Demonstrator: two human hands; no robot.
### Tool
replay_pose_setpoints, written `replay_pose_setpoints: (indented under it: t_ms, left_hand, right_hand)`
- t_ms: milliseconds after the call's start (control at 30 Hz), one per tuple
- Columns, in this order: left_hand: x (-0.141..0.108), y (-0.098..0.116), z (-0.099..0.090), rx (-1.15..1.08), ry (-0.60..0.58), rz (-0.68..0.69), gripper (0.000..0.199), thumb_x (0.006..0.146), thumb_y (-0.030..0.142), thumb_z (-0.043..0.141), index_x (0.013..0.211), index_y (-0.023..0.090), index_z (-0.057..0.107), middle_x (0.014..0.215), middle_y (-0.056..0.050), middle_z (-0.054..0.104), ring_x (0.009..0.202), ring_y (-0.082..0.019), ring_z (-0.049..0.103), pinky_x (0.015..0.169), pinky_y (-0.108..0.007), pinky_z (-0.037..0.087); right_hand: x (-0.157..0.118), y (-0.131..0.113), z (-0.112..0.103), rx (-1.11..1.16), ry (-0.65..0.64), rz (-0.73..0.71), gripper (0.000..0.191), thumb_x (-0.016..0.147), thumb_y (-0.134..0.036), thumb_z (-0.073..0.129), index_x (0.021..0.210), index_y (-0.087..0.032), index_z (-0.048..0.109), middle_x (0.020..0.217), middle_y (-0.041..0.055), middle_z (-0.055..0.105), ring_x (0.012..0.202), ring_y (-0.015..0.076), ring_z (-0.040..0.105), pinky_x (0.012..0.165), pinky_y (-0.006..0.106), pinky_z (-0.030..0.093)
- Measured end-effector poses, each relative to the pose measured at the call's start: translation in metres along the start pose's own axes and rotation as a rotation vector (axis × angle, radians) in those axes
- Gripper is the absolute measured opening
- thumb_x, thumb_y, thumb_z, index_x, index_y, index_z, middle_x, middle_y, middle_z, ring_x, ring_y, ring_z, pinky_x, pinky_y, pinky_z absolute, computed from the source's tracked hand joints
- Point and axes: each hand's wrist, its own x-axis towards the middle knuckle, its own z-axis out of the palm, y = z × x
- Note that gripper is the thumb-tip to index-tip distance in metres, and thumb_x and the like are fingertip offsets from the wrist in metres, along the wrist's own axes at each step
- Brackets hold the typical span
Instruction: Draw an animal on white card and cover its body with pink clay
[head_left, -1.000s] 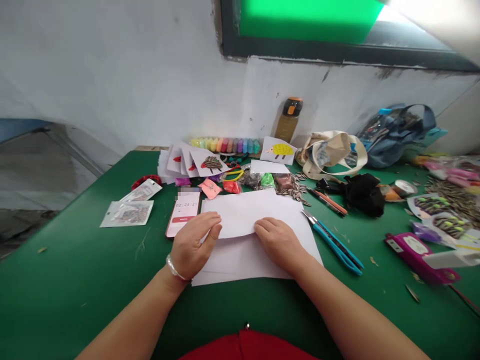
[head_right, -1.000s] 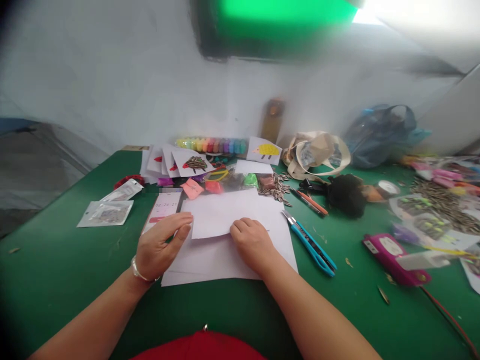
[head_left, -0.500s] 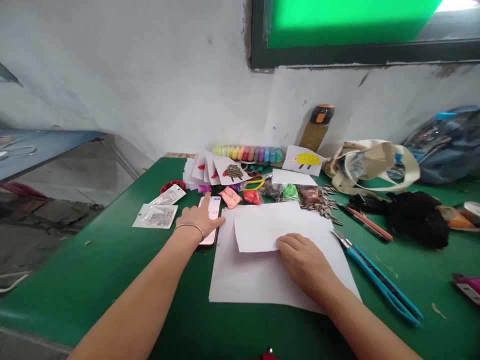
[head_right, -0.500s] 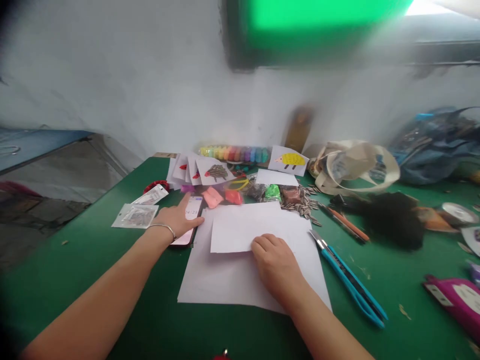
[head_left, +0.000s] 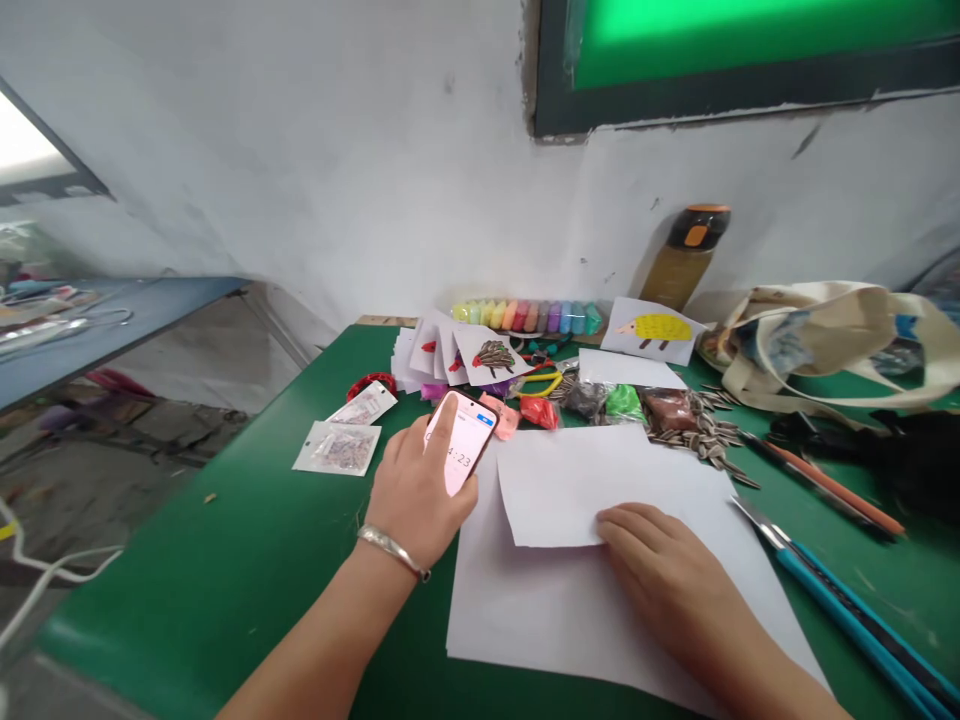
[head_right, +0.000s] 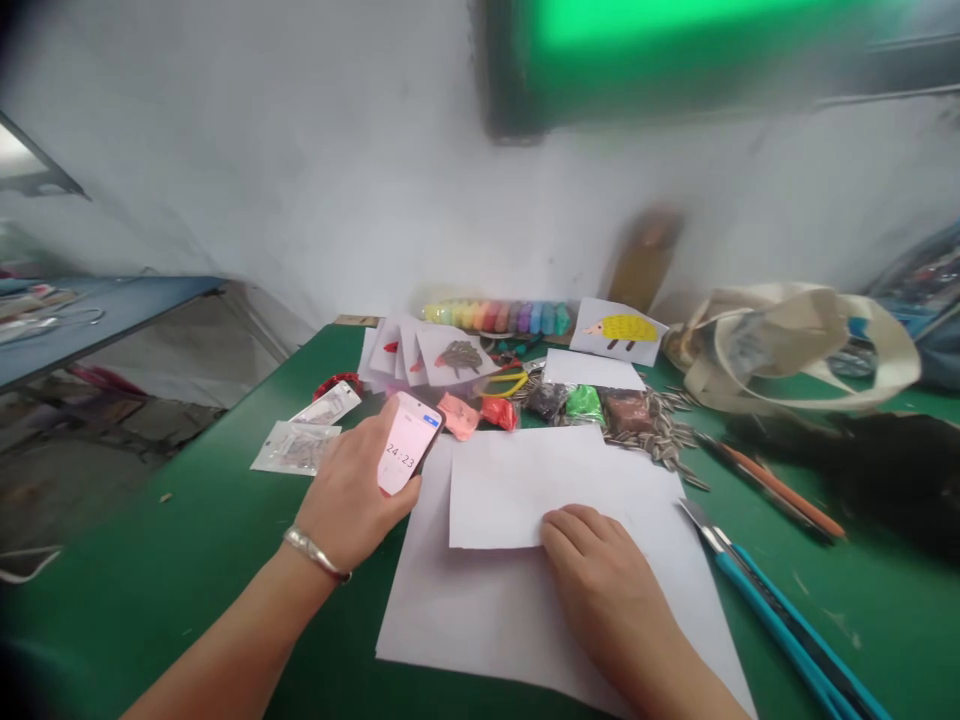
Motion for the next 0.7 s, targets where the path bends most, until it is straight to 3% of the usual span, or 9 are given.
replay_pose_setpoints:
  t_ms: [267, 700]
  left_hand:
    - [-0.010, 0.001, -0.003, -0.022, 0.074, 0.016, 0.085, 0.078, 0.027, 0.060, 0.151, 0.029, 0.015, 0.132, -0.012, 0.051, 0.113, -0.035, 0.051, 0.097, -0.053, 0.041]
    - [-0.016, 0.000, -0.003, 0.015, 0.067, -0.035, 0.080, 0.080, 0.025, 0.058, 0.151, 0.025, 0.021, 0.133, -0.012, 0.050, 0.115, -0.033, 0.049, 0.096, -0.050, 0.042]
  right_hand:
    - [-0.001, 0.001, 0.002, -0.028, 0.035, -0.032, 0.017, 0.093, -0.016, 0.047, 0.101, -0.019, 0.061, 0.102, 0.0079, 0.068, 0.098, 0.0240, 0.059, 0.082, 0.038, 0.045]
    - [-0.002, 0.003, 0.004, -0.041, 0.071, -0.059, 0.018, 0.093, -0.017, 0.047, 0.101, -0.018, 0.063, 0.101, 0.0069, 0.069, 0.097, 0.0223, 0.060, 0.085, 0.036, 0.044]
